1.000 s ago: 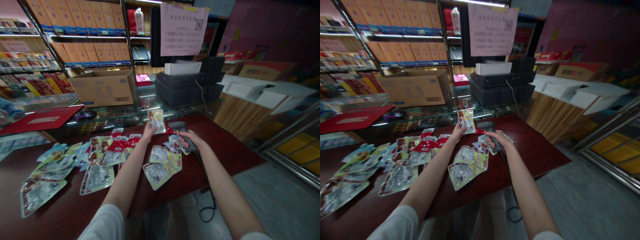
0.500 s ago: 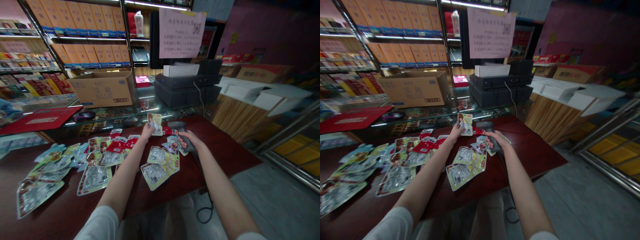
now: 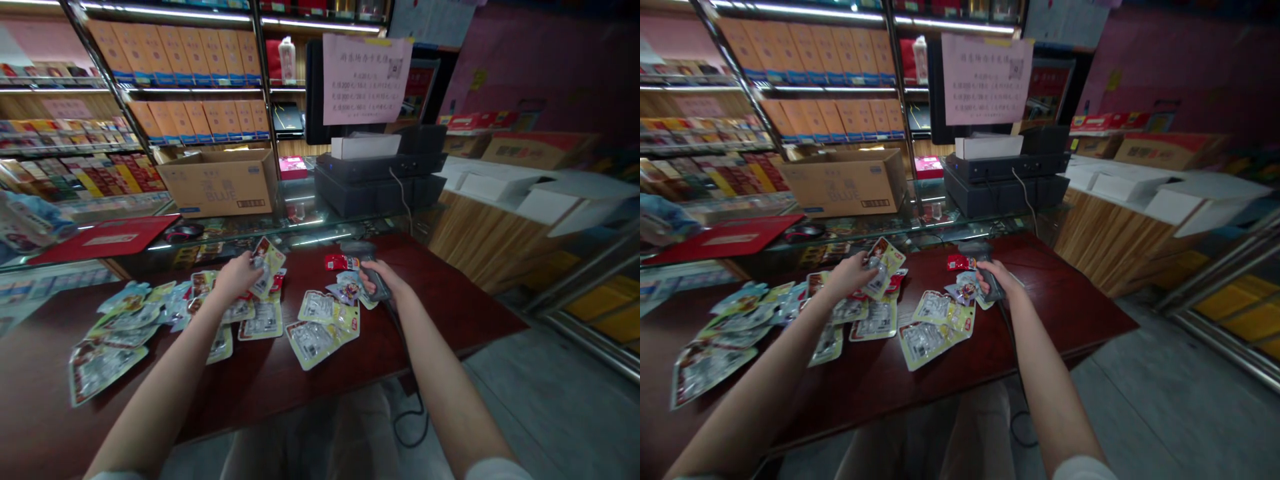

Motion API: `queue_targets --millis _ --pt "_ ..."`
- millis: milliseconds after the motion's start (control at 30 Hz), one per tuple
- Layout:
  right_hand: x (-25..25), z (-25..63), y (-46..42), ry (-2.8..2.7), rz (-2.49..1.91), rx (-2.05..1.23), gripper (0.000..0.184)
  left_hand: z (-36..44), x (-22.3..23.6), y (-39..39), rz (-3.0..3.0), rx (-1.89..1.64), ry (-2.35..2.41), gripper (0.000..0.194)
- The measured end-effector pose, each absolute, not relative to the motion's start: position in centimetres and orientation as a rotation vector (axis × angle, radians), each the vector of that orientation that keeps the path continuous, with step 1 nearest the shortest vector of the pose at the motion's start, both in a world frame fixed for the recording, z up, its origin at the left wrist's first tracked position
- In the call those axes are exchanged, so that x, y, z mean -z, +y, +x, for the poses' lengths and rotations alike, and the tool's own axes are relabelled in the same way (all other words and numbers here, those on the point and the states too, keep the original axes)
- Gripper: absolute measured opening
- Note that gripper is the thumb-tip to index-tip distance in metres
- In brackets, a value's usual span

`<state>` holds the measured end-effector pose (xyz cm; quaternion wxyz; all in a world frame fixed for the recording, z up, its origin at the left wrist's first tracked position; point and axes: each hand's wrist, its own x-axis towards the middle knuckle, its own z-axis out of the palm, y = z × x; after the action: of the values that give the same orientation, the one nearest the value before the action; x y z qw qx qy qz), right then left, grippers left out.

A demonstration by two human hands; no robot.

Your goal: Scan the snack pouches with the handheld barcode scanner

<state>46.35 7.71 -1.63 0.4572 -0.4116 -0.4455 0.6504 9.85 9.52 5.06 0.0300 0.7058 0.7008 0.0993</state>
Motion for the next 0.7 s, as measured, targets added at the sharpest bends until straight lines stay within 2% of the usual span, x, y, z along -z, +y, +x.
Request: queue_targets --millis 133,267,367,500,700 --pt "1.1 46.0 7.2 -1.107 -1.009 -1.628 0.038 6.2 -4.1 6.5 2.259 -0.071 2.359 0.047" --pt "1.2 45.9 7.1 -1.092 -1.019 -1.597 0.038 4.4 -3.3 4.8 2.231 -0.224 2.533 0.062" --pt "1.6 46.1 7.4 -1.119 -1.035 -1.624 0.04 4.3 -2.8 4.7 2.43 -0.331 2.251 0.067" --pt "1.6 46.2 7.6 -1.105 -1.029 -1.639 0.039 5.1 -1.3 5.0 2.576 -0.242 1.862 0.052" --pt "1.1 46.4 7.4 -1.083 -1.002 -1.669 0.036 5.8 0.2 5.2 2.547 -0.042 1.923 0.044"
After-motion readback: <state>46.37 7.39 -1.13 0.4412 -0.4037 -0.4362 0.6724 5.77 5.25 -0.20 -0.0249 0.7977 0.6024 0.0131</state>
